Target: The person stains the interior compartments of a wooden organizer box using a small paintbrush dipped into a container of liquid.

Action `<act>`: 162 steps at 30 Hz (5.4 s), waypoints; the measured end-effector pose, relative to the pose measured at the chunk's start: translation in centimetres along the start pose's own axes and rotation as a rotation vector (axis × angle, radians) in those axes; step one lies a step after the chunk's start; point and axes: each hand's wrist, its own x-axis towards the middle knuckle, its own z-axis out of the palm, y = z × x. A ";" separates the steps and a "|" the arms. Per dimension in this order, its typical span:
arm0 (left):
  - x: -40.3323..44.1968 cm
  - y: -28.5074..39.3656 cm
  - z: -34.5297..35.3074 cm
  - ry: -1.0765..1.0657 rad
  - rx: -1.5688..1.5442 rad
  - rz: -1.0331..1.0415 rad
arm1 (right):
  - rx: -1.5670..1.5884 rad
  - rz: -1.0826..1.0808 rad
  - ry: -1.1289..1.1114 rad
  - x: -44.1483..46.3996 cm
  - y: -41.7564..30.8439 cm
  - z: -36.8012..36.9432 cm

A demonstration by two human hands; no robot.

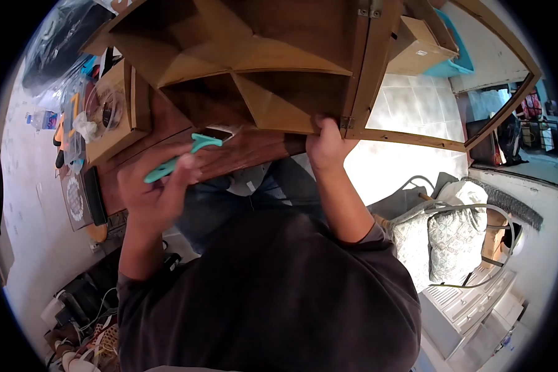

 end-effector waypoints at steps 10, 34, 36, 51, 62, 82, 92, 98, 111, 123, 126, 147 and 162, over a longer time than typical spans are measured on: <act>2.4 -0.8 0.7 0.037 0.250 0.061 | 0.012 0.024 0.000 -0.2 0.2 -0.2; 4.3 0.4 1.9 -0.046 -0.280 -0.384 | 0.036 -0.006 0.084 0.0 0.0 0.3; 4.4 -0.7 3.7 -0.006 -0.293 -0.360 | 0.088 0.028 0.001 0.3 0.3 0.1; 4.8 -0.2 1.1 -0.208 -0.353 -0.363 | 0.031 0.026 -0.061 0.7 0.4 -0.8; 1.9 2.2 -5.1 -0.033 -0.430 -0.249 | 0.089 0.202 0.082 1.0 0.9 -2.2; 5.4 -8.1 -18.8 0.323 -0.050 -0.389 | 0.047 0.046 0.034 0.8 0.5 -1.8; 5.1 -8.6 -18.2 0.322 0.011 -0.310 | 0.033 0.055 0.011 0.9 0.9 -2.8; 4.4 -5.8 -17.7 0.533 -0.122 -0.213 | 0.062 0.080 0.011 0.6 0.5 -1.6; 2.5 -0.7 2.0 -0.006 -0.453 -0.234 | 0.080 0.024 -0.003 0.6 0.0 -0.4; 2.8 -1.9 2.8 -0.032 -0.467 -0.337 | 0.028 0.009 -0.025 0.7 0.5 -1.1; 2.9 -2.9 4.1 -0.044 -0.346 -0.224 | 0.021 0.022 0.008 0.7 0.6 -1.0; 3.7 -2.5 5.3 -0.015 -0.140 -0.073 | 0.024 0.045 -0.042 0.6 0.6 -0.9; 3.8 -0.1 1.8 -0.220 -0.304 -0.425 | 0.015 0.036 -0.004 0.5 0.6 -1.3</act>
